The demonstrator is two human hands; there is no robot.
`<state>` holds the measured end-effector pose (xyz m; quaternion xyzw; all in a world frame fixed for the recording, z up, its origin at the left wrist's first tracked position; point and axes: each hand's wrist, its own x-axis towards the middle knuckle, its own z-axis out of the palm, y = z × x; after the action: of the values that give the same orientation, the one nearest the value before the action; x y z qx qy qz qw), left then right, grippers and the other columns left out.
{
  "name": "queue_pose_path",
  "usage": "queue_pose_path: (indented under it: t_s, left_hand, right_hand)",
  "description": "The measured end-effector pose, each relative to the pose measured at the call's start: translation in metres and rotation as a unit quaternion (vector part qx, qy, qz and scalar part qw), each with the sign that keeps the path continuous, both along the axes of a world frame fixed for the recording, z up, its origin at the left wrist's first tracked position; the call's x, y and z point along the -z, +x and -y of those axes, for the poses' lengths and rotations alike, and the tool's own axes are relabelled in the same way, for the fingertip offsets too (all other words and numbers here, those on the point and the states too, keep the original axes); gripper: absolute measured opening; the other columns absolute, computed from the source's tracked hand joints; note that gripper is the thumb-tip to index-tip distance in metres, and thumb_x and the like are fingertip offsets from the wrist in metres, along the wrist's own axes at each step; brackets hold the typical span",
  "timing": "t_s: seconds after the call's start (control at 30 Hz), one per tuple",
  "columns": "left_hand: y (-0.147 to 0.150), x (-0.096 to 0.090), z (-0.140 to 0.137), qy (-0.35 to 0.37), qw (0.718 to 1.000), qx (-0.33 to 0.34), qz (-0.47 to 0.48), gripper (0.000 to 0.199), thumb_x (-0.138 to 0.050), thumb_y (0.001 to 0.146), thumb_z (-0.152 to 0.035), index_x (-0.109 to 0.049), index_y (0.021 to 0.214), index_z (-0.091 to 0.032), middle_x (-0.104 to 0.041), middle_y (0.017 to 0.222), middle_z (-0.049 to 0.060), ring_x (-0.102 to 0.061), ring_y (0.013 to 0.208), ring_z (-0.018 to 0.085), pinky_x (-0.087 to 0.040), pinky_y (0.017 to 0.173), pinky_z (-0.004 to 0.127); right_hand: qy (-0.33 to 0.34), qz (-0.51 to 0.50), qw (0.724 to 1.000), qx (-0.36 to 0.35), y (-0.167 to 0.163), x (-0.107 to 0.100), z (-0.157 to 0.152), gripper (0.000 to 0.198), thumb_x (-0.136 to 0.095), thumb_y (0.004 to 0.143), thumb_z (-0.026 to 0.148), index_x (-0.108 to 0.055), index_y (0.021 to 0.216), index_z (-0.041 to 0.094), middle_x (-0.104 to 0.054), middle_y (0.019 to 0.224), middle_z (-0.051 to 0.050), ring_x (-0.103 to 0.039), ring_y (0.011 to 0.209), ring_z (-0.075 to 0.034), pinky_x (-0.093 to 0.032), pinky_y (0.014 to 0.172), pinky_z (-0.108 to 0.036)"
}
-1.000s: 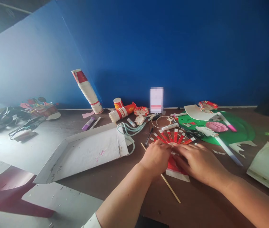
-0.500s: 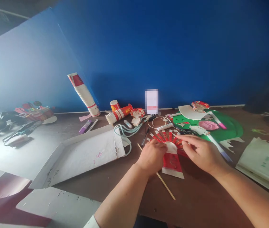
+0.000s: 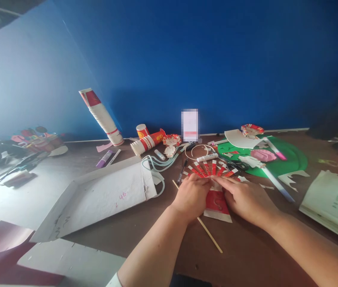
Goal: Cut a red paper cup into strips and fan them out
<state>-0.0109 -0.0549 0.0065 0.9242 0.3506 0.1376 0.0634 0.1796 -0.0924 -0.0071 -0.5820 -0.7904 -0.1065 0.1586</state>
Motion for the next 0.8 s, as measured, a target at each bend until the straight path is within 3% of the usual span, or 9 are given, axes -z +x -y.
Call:
queue_pose_path:
  t_s: [0.3, 0.47, 0.8]
  left_hand:
    - [0.003, -0.002, 0.002, 0.019, 1.000, -0.004, -0.019, 0.035, -0.043, 0.085, -0.017, -0.062, 0.114, -0.017, -0.067, 0.114, 0.005, -0.049, 0.109, 0.025, -0.041, 0.096, 0.038]
    - [0.004, -0.002, 0.002, 0.015, 1.000, -0.008, -0.022, 0.033, -0.045, 0.084, -0.017, -0.063, 0.112, -0.018, -0.067, 0.112, 0.005, -0.049, 0.108, 0.025, -0.041, 0.095, 0.039]
    - [0.006, -0.002, 0.003, -0.004, 1.000, -0.006, 0.002, 0.032, -0.047, 0.081, -0.017, -0.064, 0.108, -0.016, -0.068, 0.106, 0.006, -0.050, 0.105, 0.024, -0.040, 0.097, 0.038]
  right_hand:
    - [0.019, 0.054, 0.998, -0.033, -0.006, 0.000, 0.006, 0.054, -0.043, 0.081, 0.004, -0.061, 0.129, 0.020, -0.069, 0.120, -0.006, -0.073, 0.079, -0.023, -0.059, 0.066, -0.036]
    - [-0.001, 0.094, 0.996, -0.004, -0.010, 0.001, 0.007, 0.059, -0.042, 0.079, 0.001, -0.057, 0.133, 0.019, -0.071, 0.115, -0.007, -0.072, 0.062, -0.022, -0.058, 0.054, -0.035]
    - [-0.056, 0.109, 0.992, 0.034, -0.024, -0.008, 0.003, 0.050, -0.045, 0.080, 0.003, -0.060, 0.126, 0.015, -0.071, 0.115, -0.011, -0.072, 0.059, -0.021, -0.056, 0.052, -0.032]
